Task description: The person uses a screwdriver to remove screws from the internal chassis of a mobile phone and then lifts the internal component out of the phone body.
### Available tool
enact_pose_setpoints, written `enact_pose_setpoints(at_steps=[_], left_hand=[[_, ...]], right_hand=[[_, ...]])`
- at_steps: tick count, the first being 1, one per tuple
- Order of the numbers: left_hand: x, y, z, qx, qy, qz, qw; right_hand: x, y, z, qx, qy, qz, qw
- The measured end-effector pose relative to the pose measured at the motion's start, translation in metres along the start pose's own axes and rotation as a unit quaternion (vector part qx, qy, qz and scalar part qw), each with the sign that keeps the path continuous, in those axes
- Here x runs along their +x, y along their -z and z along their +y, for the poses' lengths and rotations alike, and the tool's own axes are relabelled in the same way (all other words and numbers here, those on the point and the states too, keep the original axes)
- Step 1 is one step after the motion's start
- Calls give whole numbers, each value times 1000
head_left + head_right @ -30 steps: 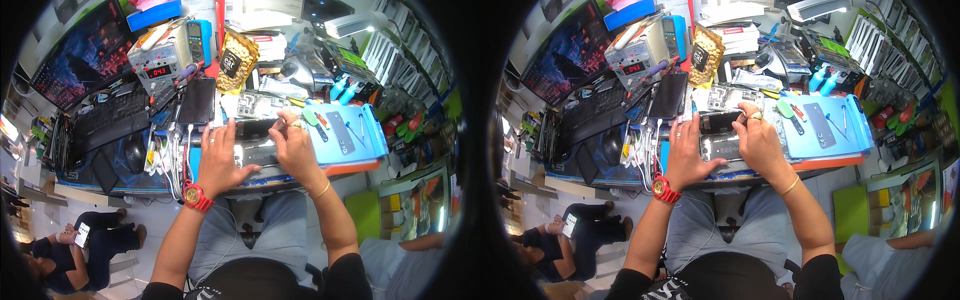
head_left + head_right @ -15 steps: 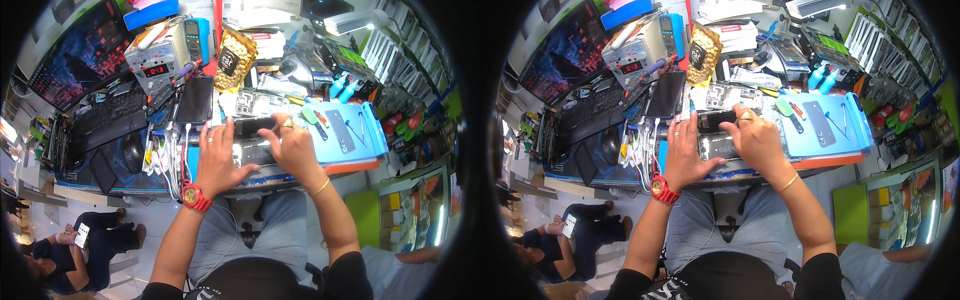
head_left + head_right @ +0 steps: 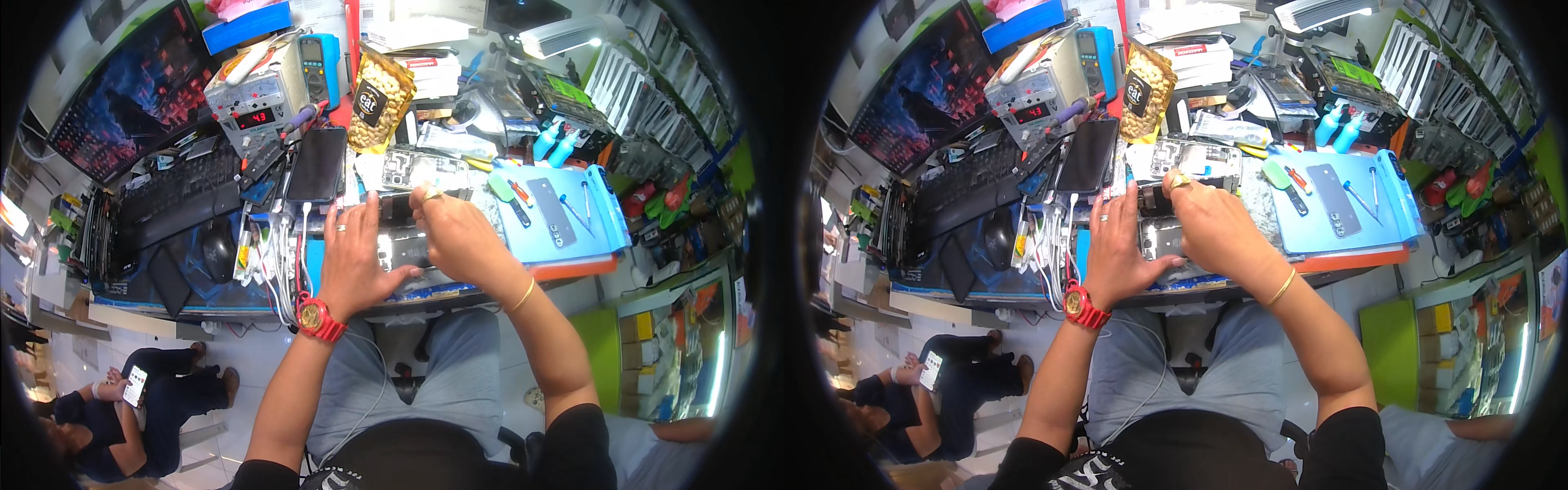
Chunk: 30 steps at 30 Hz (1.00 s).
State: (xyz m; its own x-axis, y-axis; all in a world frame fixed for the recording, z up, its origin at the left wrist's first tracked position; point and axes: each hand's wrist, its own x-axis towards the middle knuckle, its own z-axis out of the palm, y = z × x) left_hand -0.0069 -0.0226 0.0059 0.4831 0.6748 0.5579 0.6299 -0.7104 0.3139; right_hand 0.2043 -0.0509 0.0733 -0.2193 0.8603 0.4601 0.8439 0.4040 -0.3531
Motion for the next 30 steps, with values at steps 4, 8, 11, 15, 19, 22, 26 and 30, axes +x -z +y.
enact_pose_setpoints(at_steps=[4, 8, 11, 15, 19, 22, 26, 30], left_hand=[[-1, 1, -1, 7, 8, -4, 1000], [-2, -1, -1, 2, 3, 3, 1000], [0, 1, 1, -1, 2, 0, 1000], [-2, -2, -3, 3, -5, 0, 1000], [-1, -2, -3, 13, -7, -5, 1000], [-1, -1, -2, 14, -11, -2, 1000], [-1, -2, -1, -3, 3, -4, 1000], [-1, 2, 0, 2, -4, 5, 1000]], right_hand=[[0, 1, 1, -69, 1, 15, 997], [0, 1, -8, -49, -12, 29, 998], [-4, -2, 6, -63, -43, 40, 996], [-3, 5, -8, -126, -71, 24, 989], [-11, 3, 1, -25, -27, 22, 999], [-20, 8, 6, 55, -39, 73, 995], [-46, 30, 10, 162, -122, 163, 966], [-80, 53, 21, 152, -208, 190, 948]])
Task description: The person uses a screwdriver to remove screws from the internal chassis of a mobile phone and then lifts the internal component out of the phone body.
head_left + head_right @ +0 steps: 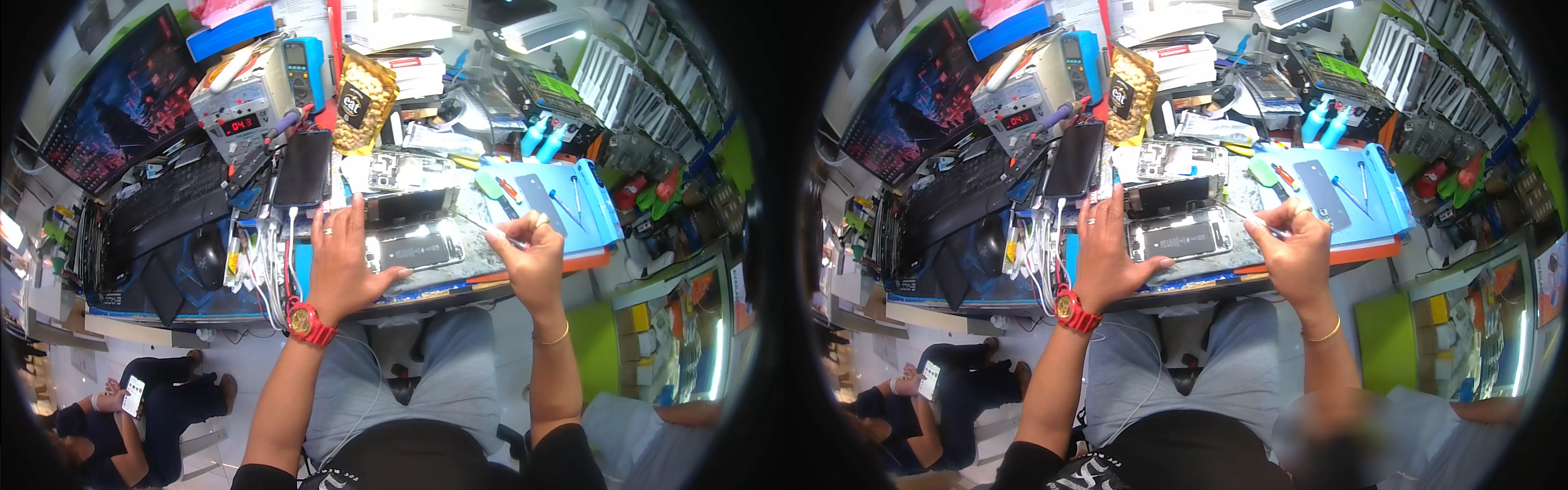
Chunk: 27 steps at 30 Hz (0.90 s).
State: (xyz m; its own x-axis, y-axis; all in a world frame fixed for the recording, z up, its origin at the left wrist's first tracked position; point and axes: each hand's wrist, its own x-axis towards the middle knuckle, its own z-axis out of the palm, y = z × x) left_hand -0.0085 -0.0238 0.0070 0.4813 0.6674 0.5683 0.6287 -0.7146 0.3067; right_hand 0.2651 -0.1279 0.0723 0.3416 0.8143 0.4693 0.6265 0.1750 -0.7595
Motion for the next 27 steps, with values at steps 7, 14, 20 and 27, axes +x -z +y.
enact_pose_setpoints(at_steps=[7, 14, 20, 27], left_hand=[[1, -3, 0, -2, -7, 6, 1000], [0, -1, 1, 7, -1, 2, 1000], [1, -3, 1, 3, -7, 2, 1000], [-1, -3, 1, 2, -2, -1, 1000]], right_hand=[[-33, 9, 26, -147, -38, -20, 988], [-34, 6, 34, -195, -10, -72, 978], [-6, 22, 24, -220, -7, -203, 954], [7, 53, -5, -251, -64, -286, 923]])
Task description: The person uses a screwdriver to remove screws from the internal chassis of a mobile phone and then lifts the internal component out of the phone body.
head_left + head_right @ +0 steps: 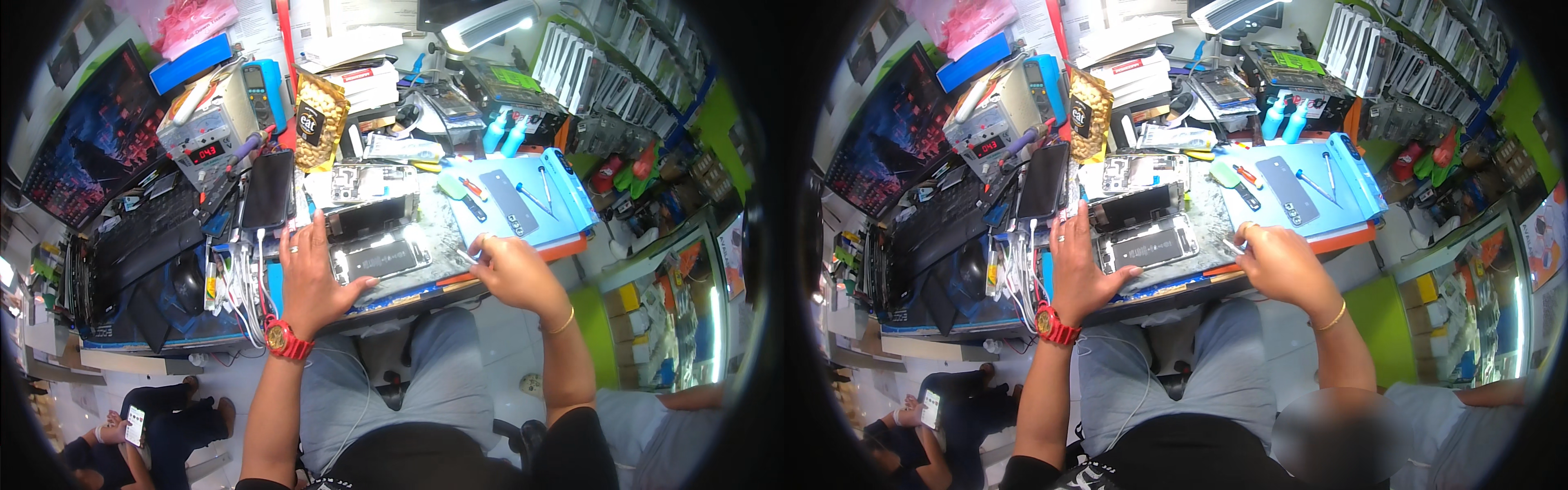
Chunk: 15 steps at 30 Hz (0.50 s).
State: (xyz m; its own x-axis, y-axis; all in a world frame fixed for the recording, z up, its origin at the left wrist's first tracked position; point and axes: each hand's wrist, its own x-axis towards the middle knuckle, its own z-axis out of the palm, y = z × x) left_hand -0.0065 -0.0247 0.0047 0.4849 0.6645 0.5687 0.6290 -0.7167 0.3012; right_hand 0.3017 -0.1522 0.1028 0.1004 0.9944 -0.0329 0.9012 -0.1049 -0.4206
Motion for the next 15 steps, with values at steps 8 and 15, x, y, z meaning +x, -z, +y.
enact_pose_setpoints(at_steps=[8, 15], left_hand=[[1, -2, -2, 6, -9, 5, 1000], [2, -2, -3, 4, -12, 7, 1000]], right_hand=[[29, 22, 139, -35, -158, 247, 955], [71, 25, 206, -189, -143, 266, 934]])
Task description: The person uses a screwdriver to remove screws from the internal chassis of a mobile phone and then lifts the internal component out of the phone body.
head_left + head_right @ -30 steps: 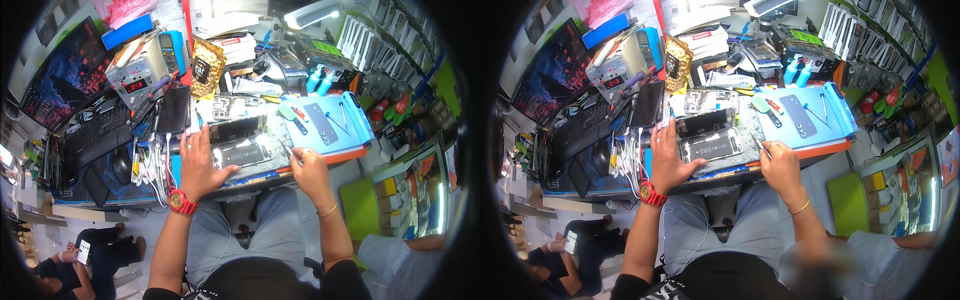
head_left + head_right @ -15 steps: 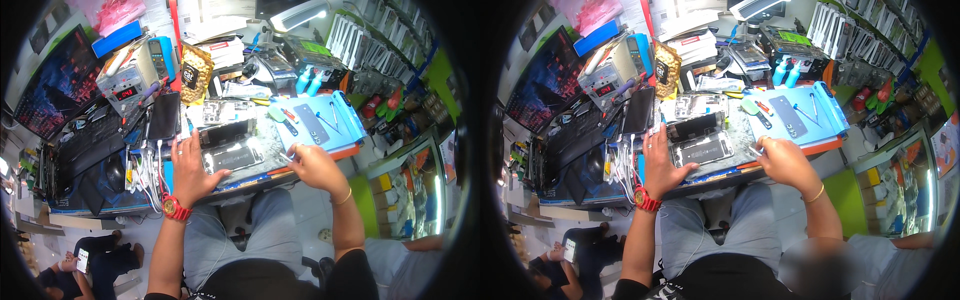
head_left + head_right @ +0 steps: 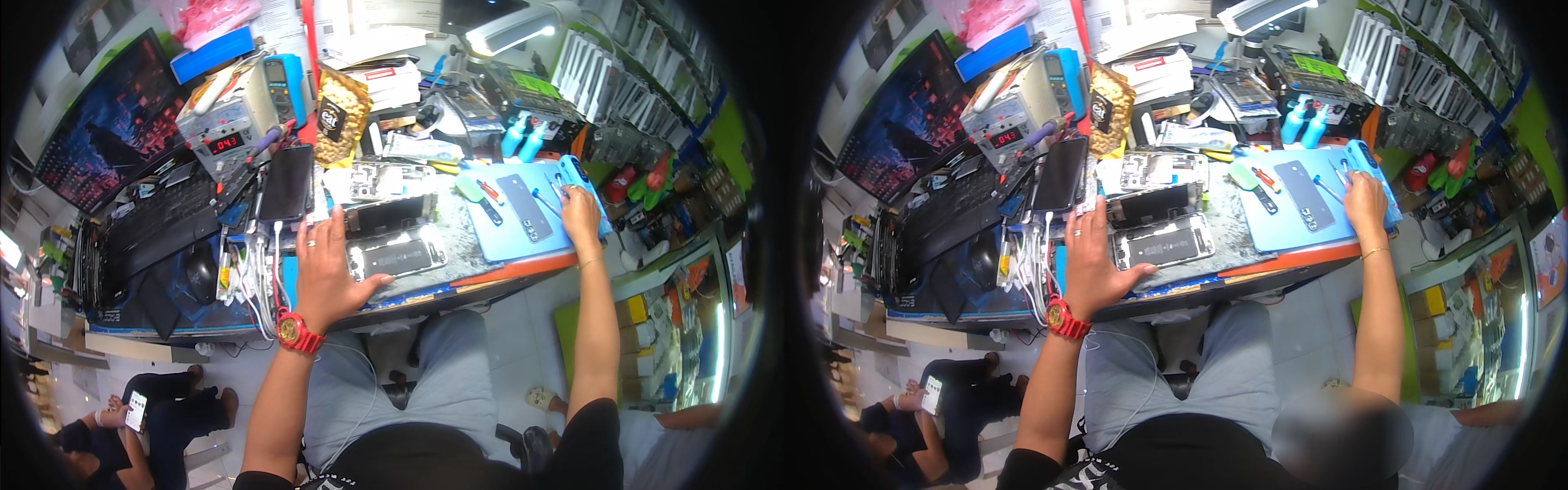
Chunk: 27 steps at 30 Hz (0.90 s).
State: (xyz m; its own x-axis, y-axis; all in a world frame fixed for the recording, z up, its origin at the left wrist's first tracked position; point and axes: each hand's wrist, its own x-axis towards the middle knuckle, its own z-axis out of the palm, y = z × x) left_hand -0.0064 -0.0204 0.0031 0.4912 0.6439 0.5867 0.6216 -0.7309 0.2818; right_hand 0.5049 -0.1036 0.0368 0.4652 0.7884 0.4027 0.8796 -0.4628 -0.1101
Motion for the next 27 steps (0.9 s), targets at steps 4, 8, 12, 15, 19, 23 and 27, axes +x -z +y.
enact_pose_setpoints(at_steps=[4, 8, 12, 15, 19, 23, 27], left_hand=[[0, 2, 1, 0, 5, -7, 1000], [-5, 7, -1, 17, 12, -13, 1000], [-3, 3, 0, 8, 6, -5, 1000], [-1, 3, 0, -1, 13, -9, 1000], [-1, 1, 1, -4, 18, -10, 1000], [-1, 3, 1, -16, 19, -12, 1000], [-1, 3, 1, -7, 13, -1, 1000]], right_hand=[[-29, -4, -44, -42, 126, 105, 986], [-78, 21, -151, 119, 325, 54, 937], [-91, 21, -212, 108, 486, 39, 866], [-79, 18, -238, 16, 568, 61, 820], [-67, 15, -252, -35, 620, 4, 784], [-63, 14, -256, -81, 658, -12, 749], [-60, 10, -258, -91, 679, 9, 728]])
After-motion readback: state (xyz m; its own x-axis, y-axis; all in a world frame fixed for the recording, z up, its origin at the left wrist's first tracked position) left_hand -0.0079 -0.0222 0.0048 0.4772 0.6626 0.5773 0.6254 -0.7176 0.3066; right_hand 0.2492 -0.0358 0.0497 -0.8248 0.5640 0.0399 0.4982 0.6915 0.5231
